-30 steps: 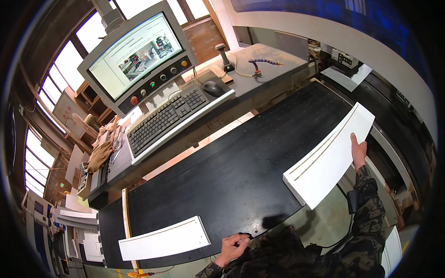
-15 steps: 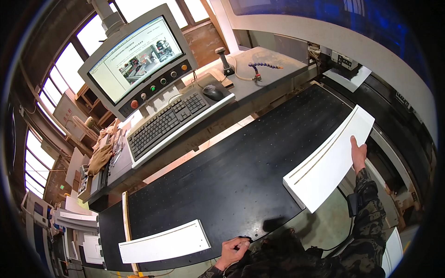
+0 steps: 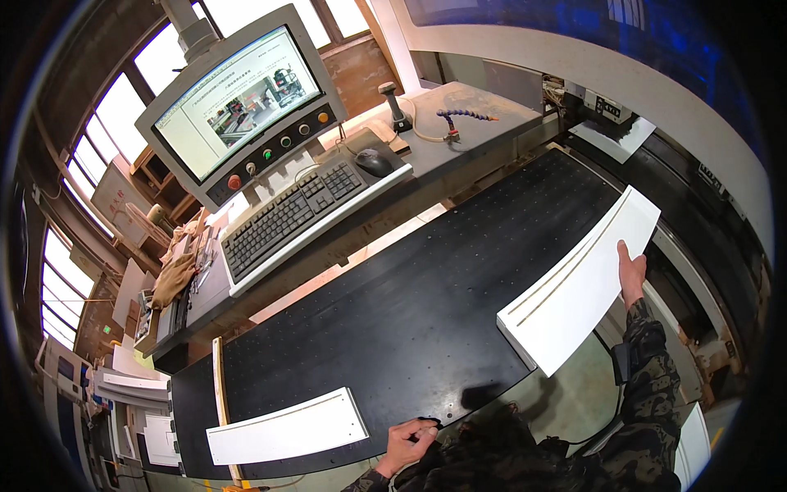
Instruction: The recorder uses a utility knife to trim and scrape the edges of white furniture panels on a workbench in a factory.
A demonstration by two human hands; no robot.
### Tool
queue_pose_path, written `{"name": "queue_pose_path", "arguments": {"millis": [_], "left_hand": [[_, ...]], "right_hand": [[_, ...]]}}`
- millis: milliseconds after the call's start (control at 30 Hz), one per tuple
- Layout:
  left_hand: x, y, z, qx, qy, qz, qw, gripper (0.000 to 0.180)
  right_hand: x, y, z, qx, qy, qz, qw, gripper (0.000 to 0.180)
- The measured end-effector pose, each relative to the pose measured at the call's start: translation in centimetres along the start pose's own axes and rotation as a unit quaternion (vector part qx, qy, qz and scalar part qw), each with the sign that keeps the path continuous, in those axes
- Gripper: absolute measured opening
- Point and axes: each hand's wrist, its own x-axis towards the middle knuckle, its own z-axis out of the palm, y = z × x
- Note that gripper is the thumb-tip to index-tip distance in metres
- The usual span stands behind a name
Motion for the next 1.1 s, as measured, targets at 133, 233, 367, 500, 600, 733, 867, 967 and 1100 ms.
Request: {"name": "queue_pose_path", "arguments": {"millis": [133,233,367,500,600,733,867,967,1100], "left_hand": [[-0.1,-0.1,0.0,0.003,-0.007,-0.005,1.000,0.015],[0.0,0.0,-0.2,0.000,-0.013,-0.007,1.000,0.015],[-0.2,-0.3,-0.3,0.002,-0.015,-0.008,1.000,0.016],[-0.2,-0.3,-0.3,0.007,-0.022,-0.012,1.000,0.017],[-0.2,-0.3,-0.3,0.006,-0.020,-0.010,1.000,0.017],[-0.3,-0.7,-0.3,0.010,-0.017,-0.003,1.000,0.017],[-0.3,-0.6,-0.3,0.011,-0.016,-0.009,1.000,0.018],[-0.3,-0.6,-0.3,0.010,-0.013,-0.005,1.000,0.018],[-0.3,-0.6,-0.3,0.005,-0.016,-0.009,1.000,0.018]], "right_hand": [[-0.1,0.1,0.0,0.006,0.005,0.004,1.000,0.071],[0.1,0.2,-0.2,0.029,-0.013,-0.001,0.999,0.076],[0.0,0.2,-0.1,0.020,-0.016,0.002,1.000,0.077],[0.7,1.2,-0.1,-0.025,0.004,0.014,1.000,0.080],[1.1,1.8,0.0,-0.008,-0.001,0.010,1.000,0.082],[1.5,2.2,-0.1,-0.005,-0.013,0.003,1.000,0.081],[1.3,1.9,0.1,-0.009,-0.009,0.010,1.000,0.081],[1.2,1.8,0.1,-0.005,-0.012,0.010,1.000,0.081],[1.6,2.2,0.1,0.001,-0.007,0.007,1.000,0.080]]}}
